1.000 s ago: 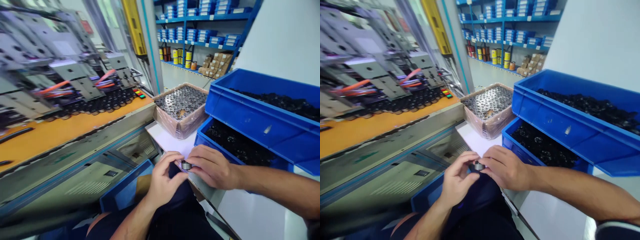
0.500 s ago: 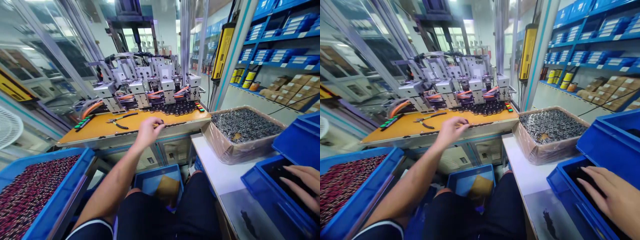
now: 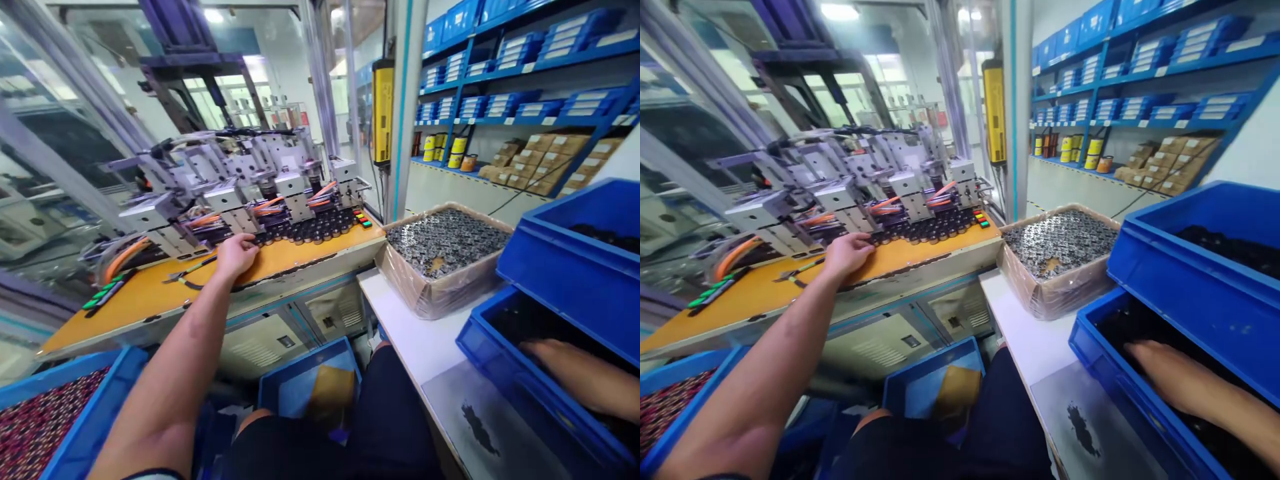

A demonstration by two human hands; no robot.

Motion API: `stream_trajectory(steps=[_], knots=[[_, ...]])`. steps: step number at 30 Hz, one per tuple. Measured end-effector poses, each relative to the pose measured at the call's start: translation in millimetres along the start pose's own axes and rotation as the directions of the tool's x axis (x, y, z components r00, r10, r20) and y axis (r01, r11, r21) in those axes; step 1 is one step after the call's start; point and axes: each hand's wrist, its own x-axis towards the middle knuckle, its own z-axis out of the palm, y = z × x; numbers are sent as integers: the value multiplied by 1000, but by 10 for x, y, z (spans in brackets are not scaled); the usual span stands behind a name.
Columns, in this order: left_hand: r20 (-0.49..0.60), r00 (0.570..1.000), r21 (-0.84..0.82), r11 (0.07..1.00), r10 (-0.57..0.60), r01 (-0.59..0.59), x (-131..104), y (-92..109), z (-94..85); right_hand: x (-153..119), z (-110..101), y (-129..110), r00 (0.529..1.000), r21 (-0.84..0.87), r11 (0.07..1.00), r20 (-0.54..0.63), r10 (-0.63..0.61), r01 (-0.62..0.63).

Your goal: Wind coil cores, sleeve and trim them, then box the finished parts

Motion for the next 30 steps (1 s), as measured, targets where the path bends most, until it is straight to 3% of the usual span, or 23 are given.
stream_trajectory(steps=[1, 3, 6, 9, 12, 16, 18, 21, 26, 30], knots=[[-15, 999, 11, 999, 32, -32, -44, 63, -27, 26, -81, -129, 985, -10, 999, 164, 45, -44], [-38, 992, 18, 992, 124, -123, -129, 276, -37, 87, -223, -336, 921, -104, 983, 346, 179, -152], [-25, 945, -18, 945, 327, -327, -276, 828, 100, 153, -335, -485, 876, -197, 950, 378, 300, -241], [29, 831, -75, 830, 555, -552, -480, 1553, 382, 171, -359, -500, 856, -250, 930, 381, 350, -269], [122, 698, -123, 708, 706, -695, -691, 2243, 720, 185, -370, -485, 841, -280, 924, 404, 360, -261], [275, 556, -183, 611, 784, -770, -910, 2854, 1105, 223, -374, -469, 849, -295, 923, 393, 354, -249], [322, 543, -186, 615, 775, -767, -991, 3011, 1219, 237, -372, -453, 864, -293, 925, 369, 342, -241], [373, 570, -170, 658, 732, -734, -1073, 3094, 1287, 238, -377, -419, 890, -284, 933, 334, 312, -220], [422, 587, -234, 709, 691, -666, -1127, 3024, 1281, 207, -374, -338, 923, -268, 949, 295, 246, -167], [392, 612, -393, 726, 687, -565, -1124, 2954, 1246, 197, -303, -260, 954, -239, 965, 251, 165, -104]])
